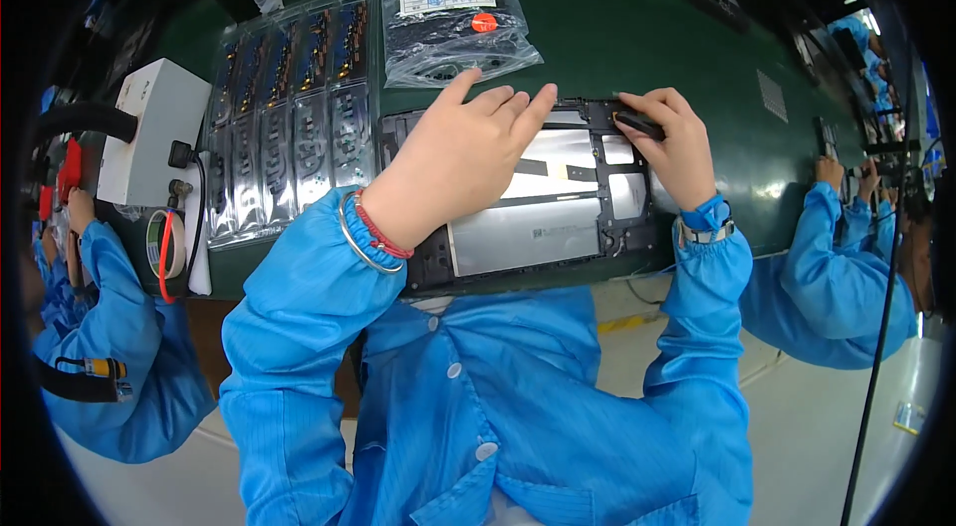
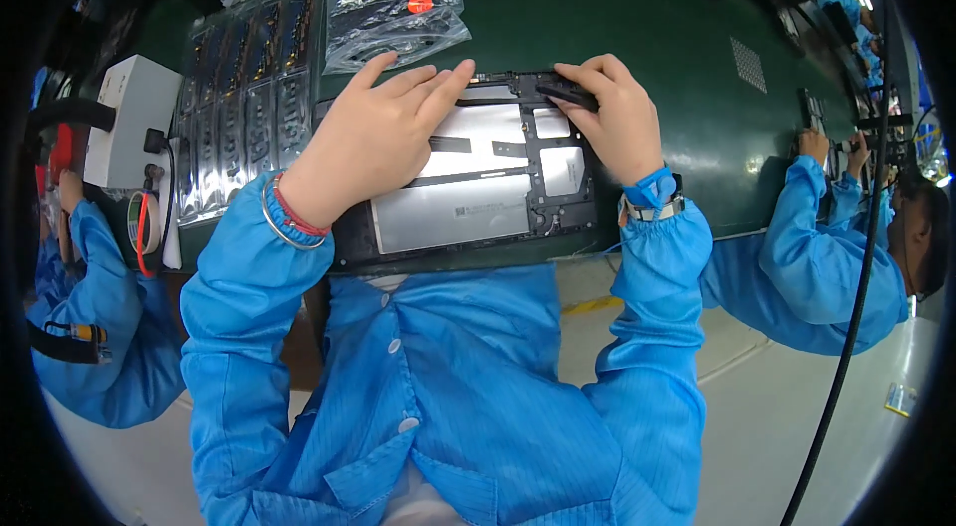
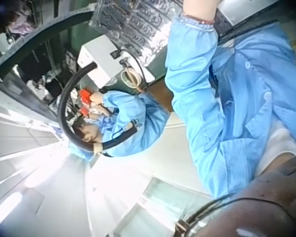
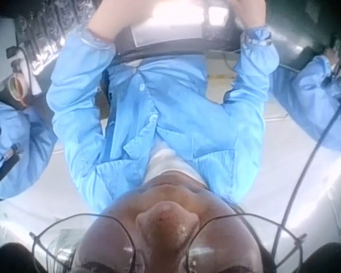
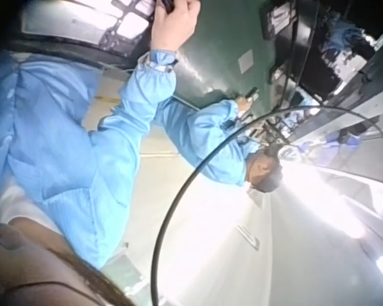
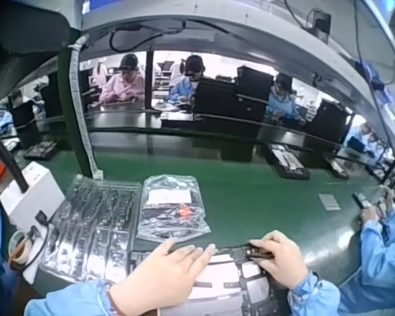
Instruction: Assembling and inspecting internal components of a tablet device on a production line.
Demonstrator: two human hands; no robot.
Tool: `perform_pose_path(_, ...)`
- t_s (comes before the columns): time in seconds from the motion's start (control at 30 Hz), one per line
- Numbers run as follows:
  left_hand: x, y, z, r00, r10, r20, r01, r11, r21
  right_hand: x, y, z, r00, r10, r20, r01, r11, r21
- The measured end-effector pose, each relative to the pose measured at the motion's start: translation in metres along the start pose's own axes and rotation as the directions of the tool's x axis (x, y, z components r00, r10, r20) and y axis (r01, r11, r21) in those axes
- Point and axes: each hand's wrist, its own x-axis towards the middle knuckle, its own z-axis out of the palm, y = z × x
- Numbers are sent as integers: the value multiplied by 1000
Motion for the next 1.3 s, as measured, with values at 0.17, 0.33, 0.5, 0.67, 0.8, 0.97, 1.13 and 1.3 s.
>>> perform_pose_path(0.17,-4,0,-6,999,-17,35,18,1000,-23,2,11,3,996,-82,-28,85,986,143)
perform_pose_path(0.33,-8,-6,-10,994,-15,109,24,997,-79,5,2,1,992,97,79,-124,844,521)
perform_pose_path(0.5,-11,-7,-12,980,25,197,-12,998,-66,1,8,9,990,142,17,-134,873,469)
perform_pose_path(0.67,-9,-7,-16,973,14,228,3,997,-73,-2,7,10,980,189,-65,-136,868,477)
perform_pose_path(0.8,-6,-8,-19,966,10,260,8,998,-70,-2,6,10,975,208,-80,-142,856,497)
perform_pose_path(0.97,-4,-9,-21,956,25,292,-10,999,-52,-3,6,9,984,155,-93,-113,931,347)
perform_pose_path(1.13,-1,-8,-23,946,46,322,-49,999,2,-7,9,16,974,-70,-217,94,990,102)
perform_pose_path(1.3,6,-5,-26,954,124,275,-135,991,22,-11,1,12,950,-210,-231,176,971,-161)
